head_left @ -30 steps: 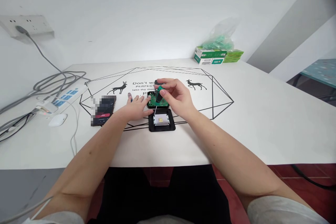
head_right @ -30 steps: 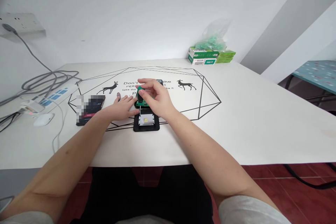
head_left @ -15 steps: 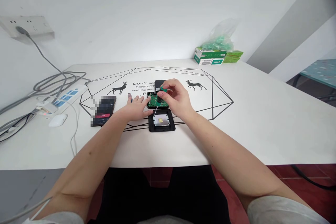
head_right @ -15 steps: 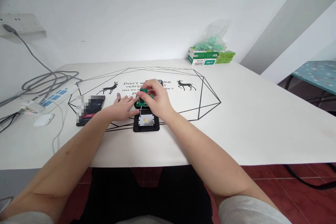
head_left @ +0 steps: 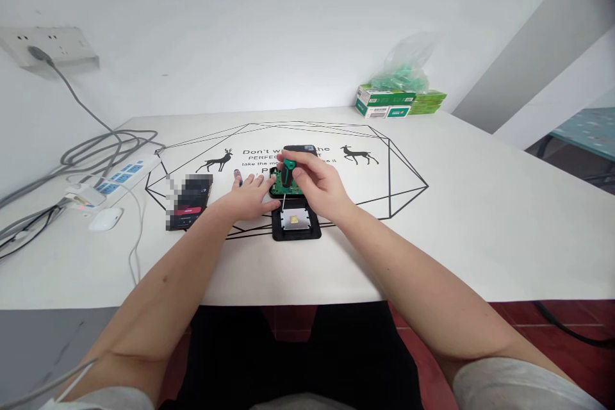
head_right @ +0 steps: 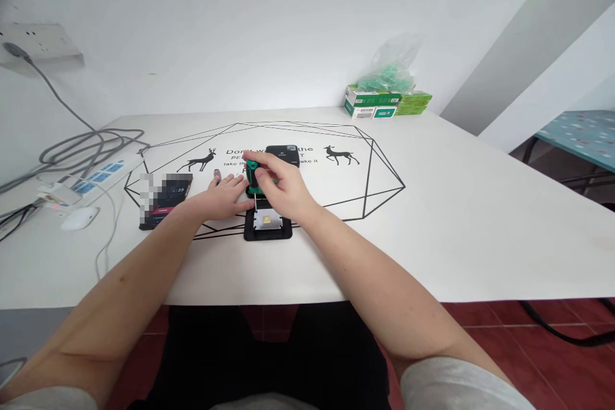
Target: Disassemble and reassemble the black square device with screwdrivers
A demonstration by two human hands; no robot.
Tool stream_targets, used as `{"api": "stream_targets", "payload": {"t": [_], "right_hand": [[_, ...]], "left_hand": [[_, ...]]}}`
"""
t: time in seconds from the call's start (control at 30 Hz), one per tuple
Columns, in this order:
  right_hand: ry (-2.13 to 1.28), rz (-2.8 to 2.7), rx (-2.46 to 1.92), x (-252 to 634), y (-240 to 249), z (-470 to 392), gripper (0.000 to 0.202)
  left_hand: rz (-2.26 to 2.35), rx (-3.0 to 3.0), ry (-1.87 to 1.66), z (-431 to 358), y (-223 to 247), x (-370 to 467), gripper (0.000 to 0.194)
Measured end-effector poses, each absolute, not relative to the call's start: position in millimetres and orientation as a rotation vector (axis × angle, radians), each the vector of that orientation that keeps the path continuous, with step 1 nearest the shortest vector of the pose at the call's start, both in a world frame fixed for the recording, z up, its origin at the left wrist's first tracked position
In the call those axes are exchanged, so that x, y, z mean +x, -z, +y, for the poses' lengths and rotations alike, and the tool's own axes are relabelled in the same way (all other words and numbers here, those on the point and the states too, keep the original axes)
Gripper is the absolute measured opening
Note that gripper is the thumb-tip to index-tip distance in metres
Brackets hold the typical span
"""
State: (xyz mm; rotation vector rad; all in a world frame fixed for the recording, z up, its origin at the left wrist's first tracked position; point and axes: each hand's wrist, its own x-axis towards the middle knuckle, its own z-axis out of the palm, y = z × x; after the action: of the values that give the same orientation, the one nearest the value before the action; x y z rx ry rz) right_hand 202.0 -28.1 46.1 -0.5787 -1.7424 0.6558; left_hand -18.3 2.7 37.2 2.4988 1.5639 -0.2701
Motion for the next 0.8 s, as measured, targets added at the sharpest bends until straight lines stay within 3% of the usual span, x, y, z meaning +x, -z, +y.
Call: {"api": "stream_targets", "payload": {"t": [0.23,0.4,0.67,0.8], "right_hand": [[-0.603,-1.633,-0.679,198,-42,-23,0.031],[-0.577,-1.610,-0.700,195,-42,-24,0.036],[-0.817,-1.567,-0.505,191,-36,-29,0.022],[-0.739,-1.544,-0.575,189,-33,-25,0.028]], "left_hand": [[1.572,2.488,0.292,3,-36,-18,0.090],[1.552,2.493,0.275,2,-37,-19,0.088],[1.595,2.466,0.303,1,-41,-15,0.086],[1.567,2.475,0.265,3,-37,-18,0.085]]}}
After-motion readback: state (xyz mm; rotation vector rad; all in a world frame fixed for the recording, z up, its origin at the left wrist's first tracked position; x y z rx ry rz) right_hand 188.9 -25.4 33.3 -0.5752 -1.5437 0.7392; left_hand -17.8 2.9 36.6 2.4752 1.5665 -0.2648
